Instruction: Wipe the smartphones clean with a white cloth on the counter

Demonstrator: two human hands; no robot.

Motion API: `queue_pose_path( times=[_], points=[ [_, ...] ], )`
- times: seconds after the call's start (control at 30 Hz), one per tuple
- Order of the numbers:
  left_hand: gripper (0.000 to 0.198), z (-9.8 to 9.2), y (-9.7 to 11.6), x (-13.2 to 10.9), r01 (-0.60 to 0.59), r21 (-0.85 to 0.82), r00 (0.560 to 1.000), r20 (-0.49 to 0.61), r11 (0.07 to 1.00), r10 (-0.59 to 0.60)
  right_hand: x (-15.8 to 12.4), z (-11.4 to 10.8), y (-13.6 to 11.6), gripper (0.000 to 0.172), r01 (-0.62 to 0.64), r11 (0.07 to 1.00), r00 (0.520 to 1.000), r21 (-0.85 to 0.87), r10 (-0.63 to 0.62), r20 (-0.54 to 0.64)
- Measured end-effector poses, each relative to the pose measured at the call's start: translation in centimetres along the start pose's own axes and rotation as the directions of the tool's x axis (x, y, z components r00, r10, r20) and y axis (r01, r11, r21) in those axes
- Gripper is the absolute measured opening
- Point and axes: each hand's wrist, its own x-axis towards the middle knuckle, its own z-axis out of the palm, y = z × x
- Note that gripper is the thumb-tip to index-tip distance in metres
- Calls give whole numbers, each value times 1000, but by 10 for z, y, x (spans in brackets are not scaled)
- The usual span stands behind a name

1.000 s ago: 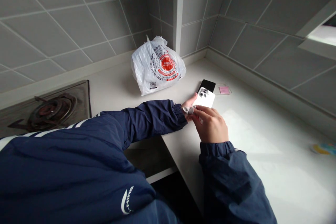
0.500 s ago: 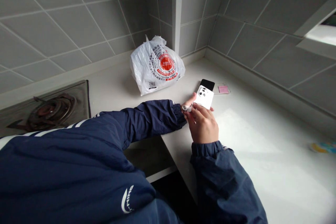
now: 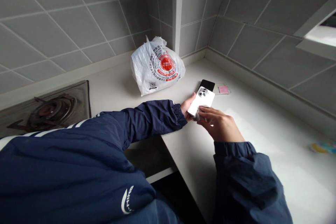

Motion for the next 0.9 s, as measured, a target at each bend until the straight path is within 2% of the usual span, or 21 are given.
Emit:
queue_pose_path(
  times=[0.27, 0.4, 0.53, 0.67, 0.77, 0.83, 0.9],
  points=[
    [78, 0, -1, 0, -16, -11, 1000, -18, 1000, 16, -2, -10, 4, 24, 99, 995, 994, -6, -99, 40],
    [79, 2, -3, -1, -23, -9, 1000, 17, 1000, 23, -5, -9, 10, 25, 94, 996, 995, -5, -94, 36],
    [76, -8, -4, 3, -2, -2, 999, 40, 1000, 2, -10, -10, 20, 27, 87, 995, 996, -43, -86, 39],
    [74, -19, -4, 9, 25, -3, 996, 81, 1000, -25, -14, -11, 20, 32, 2, 997, 998, -80, 3, 58],
    [75, -22, -4, 10, 58, -10, 991, 118, 998, -56, -15, -10, 14, 51, -95, 990, 989, -102, 106, 105],
    [73, -22, -4, 10, 53, -12, 992, 116, 999, -51, -15, -8, 8, 67, -189, 971, 970, -144, 208, 127],
    [71, -22, -4, 10, 48, 5, 992, 119, 999, -48, -12, -6, 1, 73, -307, 932, 929, -194, 337, 151]
  ],
)
